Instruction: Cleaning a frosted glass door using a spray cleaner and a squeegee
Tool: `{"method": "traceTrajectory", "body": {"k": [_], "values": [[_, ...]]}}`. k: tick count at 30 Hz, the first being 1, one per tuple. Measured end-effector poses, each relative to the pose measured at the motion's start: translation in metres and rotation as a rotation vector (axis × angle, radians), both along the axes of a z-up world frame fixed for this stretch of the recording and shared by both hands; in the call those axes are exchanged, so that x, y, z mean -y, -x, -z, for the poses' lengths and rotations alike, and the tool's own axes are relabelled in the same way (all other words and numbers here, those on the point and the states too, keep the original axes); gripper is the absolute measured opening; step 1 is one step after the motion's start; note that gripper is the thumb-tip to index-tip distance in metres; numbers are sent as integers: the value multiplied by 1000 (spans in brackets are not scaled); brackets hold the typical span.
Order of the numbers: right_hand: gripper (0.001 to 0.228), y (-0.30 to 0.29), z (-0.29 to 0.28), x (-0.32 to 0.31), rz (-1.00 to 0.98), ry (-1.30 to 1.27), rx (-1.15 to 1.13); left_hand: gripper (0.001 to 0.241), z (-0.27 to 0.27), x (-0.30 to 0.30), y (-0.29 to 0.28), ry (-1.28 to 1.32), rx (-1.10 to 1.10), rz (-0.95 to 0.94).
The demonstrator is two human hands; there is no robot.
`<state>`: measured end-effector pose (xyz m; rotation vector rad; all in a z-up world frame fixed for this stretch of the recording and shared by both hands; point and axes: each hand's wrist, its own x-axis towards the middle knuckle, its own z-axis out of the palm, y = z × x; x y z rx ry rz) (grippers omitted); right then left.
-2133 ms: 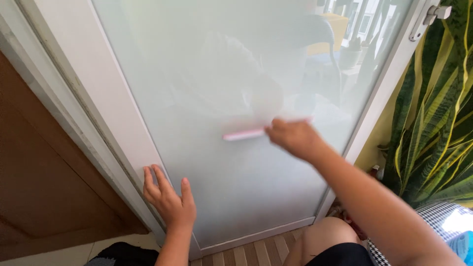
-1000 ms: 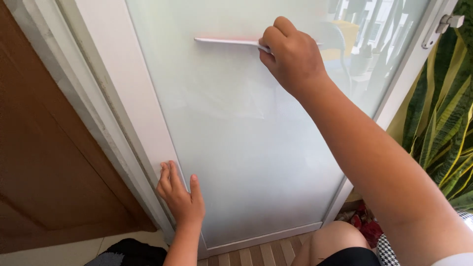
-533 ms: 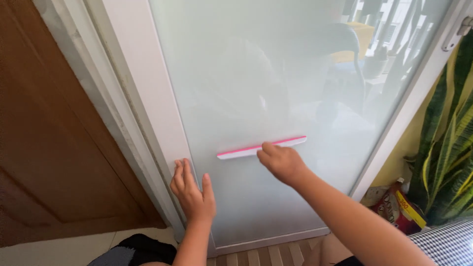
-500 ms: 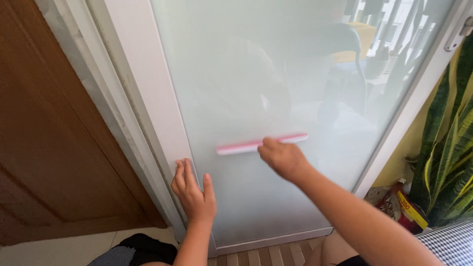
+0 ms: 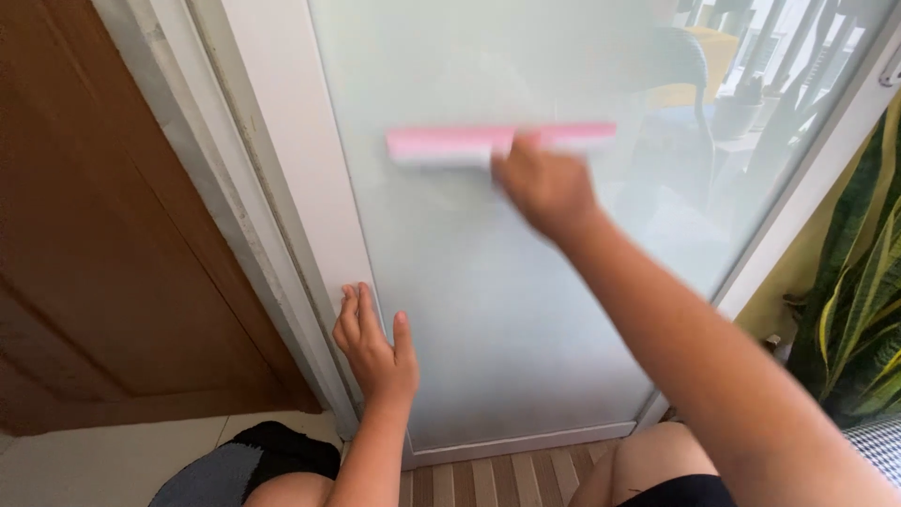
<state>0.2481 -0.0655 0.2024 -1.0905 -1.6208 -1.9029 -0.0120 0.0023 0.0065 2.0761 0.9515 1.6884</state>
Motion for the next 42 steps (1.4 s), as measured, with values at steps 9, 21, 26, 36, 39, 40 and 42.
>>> {"method": "traceTrajectory", "body": {"k": [9,21,26,36,39,40,42], "values": [[19,25,120,28,19,247,-89,63,6,-7,0,-32,14,-14],[27,98,81,104,-341,256,-805,59,-15,9,9,49,25,55],[16,91,86,96,-324,205,-846,58,-9,5,8,64,27,59],[28,112,35,16,-589,258,-1430,59,-11,6,8,81,56,78],[23,133,2,-14,-655,317,-1531,60,-10,5,8,74,40,83],[23,135,-2,-22,-655,318,-1532,60,-10,6,9,75,40,83],[22,138,-11,-39,-600,378,-1525,59,-10,6,8,85,41,91]]}}
